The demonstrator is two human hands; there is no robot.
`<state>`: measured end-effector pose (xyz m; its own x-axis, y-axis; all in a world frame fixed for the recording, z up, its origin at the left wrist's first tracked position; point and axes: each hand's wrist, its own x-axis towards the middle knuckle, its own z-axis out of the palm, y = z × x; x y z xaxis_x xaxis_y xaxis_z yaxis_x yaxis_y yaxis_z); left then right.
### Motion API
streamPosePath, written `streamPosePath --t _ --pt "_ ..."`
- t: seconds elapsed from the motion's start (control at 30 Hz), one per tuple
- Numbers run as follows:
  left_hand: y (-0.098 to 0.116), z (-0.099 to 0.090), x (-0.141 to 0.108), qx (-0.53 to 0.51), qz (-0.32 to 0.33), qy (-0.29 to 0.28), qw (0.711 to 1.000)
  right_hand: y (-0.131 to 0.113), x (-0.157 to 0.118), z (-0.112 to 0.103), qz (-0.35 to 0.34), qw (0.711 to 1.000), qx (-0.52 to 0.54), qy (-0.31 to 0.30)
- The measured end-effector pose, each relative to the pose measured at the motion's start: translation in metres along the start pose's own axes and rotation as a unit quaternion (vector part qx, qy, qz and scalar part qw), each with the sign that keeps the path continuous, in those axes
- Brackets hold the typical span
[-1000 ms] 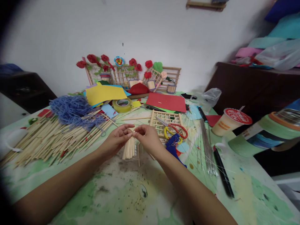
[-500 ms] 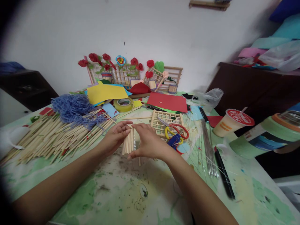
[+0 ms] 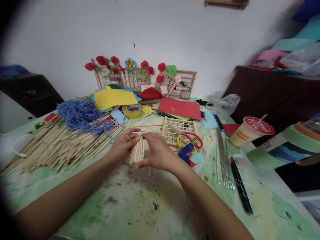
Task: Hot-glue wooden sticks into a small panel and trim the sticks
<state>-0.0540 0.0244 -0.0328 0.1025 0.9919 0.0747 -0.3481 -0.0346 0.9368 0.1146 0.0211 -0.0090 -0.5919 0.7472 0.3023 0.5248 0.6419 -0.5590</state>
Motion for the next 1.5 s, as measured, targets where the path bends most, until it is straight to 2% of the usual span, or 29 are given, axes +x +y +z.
streamPosePath --t 0.4,0.53,0.67,0.8,0.9,1.0,1.07,1.3,1.4,1.5 --pt "-0.002 0.001 -0.001 -0.004 0.019 0.01 1.0 0.0 0.001 0.008 0.001 1.0 -0.006 0.02" --pt "-0.003 -0.003 0.002 0.026 0.048 -0.017 0.998 0.001 -0.002 -0.005 -0.024 0.999 -0.019 -0.01" --pt "0.0 -0.005 0.003 0.05 0.087 -0.038 0.994 0.004 -0.006 -0.022 -0.005 1.0 -0.017 -0.026" --pt "0.005 -0.006 0.003 0.04 0.091 -0.037 0.994 0.004 -0.006 -0.022 -0.008 0.998 -0.056 -0.037" --pt "0.006 -0.006 0.004 0.043 0.092 -0.024 0.995 0.001 -0.004 -0.015 -0.002 0.998 -0.063 -0.022" --pt "0.008 -0.006 0.005 0.015 0.113 0.002 0.993 -0.002 -0.002 -0.009 0.012 0.999 -0.049 0.019" --pt "0.01 -0.004 0.004 -0.023 0.101 0.01 0.995 -0.002 -0.001 -0.006 0.021 0.998 -0.035 0.051" --pt "0.013 0.003 -0.005 -0.075 -0.017 0.024 0.997 -0.002 0.001 0.003 -0.001 0.992 -0.008 0.126" --pt "0.014 0.004 -0.006 -0.087 -0.069 0.009 0.994 -0.003 0.002 0.005 0.009 0.991 -0.007 0.133" --pt "0.016 0.004 -0.007 -0.085 -0.068 0.001 0.994 -0.003 0.003 0.005 0.027 0.992 -0.007 0.122"
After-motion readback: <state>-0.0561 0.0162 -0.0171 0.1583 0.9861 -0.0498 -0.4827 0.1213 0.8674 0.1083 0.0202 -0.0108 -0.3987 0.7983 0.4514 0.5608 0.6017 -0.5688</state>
